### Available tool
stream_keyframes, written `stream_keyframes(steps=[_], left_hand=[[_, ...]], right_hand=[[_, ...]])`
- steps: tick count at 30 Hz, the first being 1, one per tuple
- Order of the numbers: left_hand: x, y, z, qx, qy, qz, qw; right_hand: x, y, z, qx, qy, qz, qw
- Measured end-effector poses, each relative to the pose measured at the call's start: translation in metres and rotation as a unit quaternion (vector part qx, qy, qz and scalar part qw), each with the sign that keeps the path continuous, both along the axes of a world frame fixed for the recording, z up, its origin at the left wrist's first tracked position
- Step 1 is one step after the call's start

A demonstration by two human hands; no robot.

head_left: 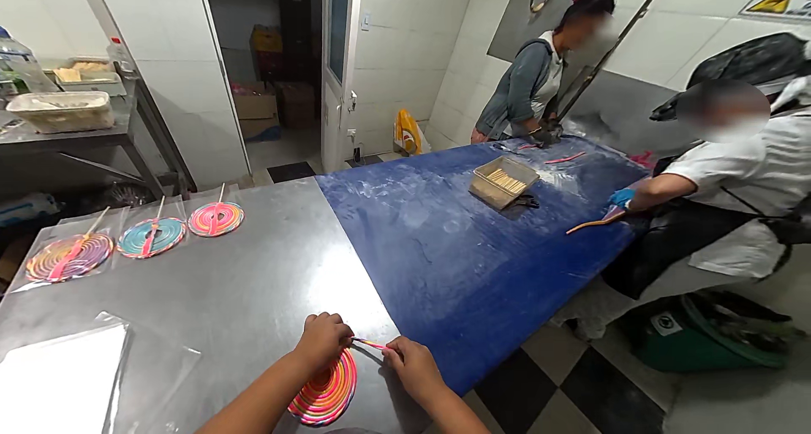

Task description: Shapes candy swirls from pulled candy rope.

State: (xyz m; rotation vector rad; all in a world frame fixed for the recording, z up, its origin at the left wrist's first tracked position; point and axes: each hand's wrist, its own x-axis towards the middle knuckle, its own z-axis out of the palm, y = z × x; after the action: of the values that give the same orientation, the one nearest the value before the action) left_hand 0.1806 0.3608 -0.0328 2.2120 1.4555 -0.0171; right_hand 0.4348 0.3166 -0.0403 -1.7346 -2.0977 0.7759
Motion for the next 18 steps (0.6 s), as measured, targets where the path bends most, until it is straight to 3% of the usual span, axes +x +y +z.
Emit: stream_keyframes(steps=[3, 7, 10, 12, 15, 18], left_hand=[[0.0, -0.002, -0.001, 0.014, -0.002, 0.001, 1.0], [-0.008, -0.002, 0.002, 0.01, -0.02, -0.001, 1.0], [-0.025, -0.003, 0.02, 0.035, -0.05, 0.01, 0.998], [-0.035, -0.008, 0.032, 0.037, -0.043, -0.041, 0.998], [-0.037, -0.024, 0.035, -0.006, 0.038, -0.151, 0.988], [-0.034, -0.039, 0.022, 0.017, 0.064, -0.143, 0.987]], right_hand=[[-0.005, -0.004, 0.004, 0.015, -0.14, 0.024, 0.99], [-0.005, 0.0, 0.017, -0.112, -0.183, 0.014, 0.977], [0.007, -0.005, 0.001, 0.028, -0.129, -0.007, 0.991], [0.011, -0.005, -0.01, 0.103, -0.075, 0.029, 0.991], [0.001, -0.007, -0.016, 0.087, -0.072, 0.101, 0.988], [-0.009, -0.009, -0.023, 0.102, -0.087, 0.107, 0.985]])
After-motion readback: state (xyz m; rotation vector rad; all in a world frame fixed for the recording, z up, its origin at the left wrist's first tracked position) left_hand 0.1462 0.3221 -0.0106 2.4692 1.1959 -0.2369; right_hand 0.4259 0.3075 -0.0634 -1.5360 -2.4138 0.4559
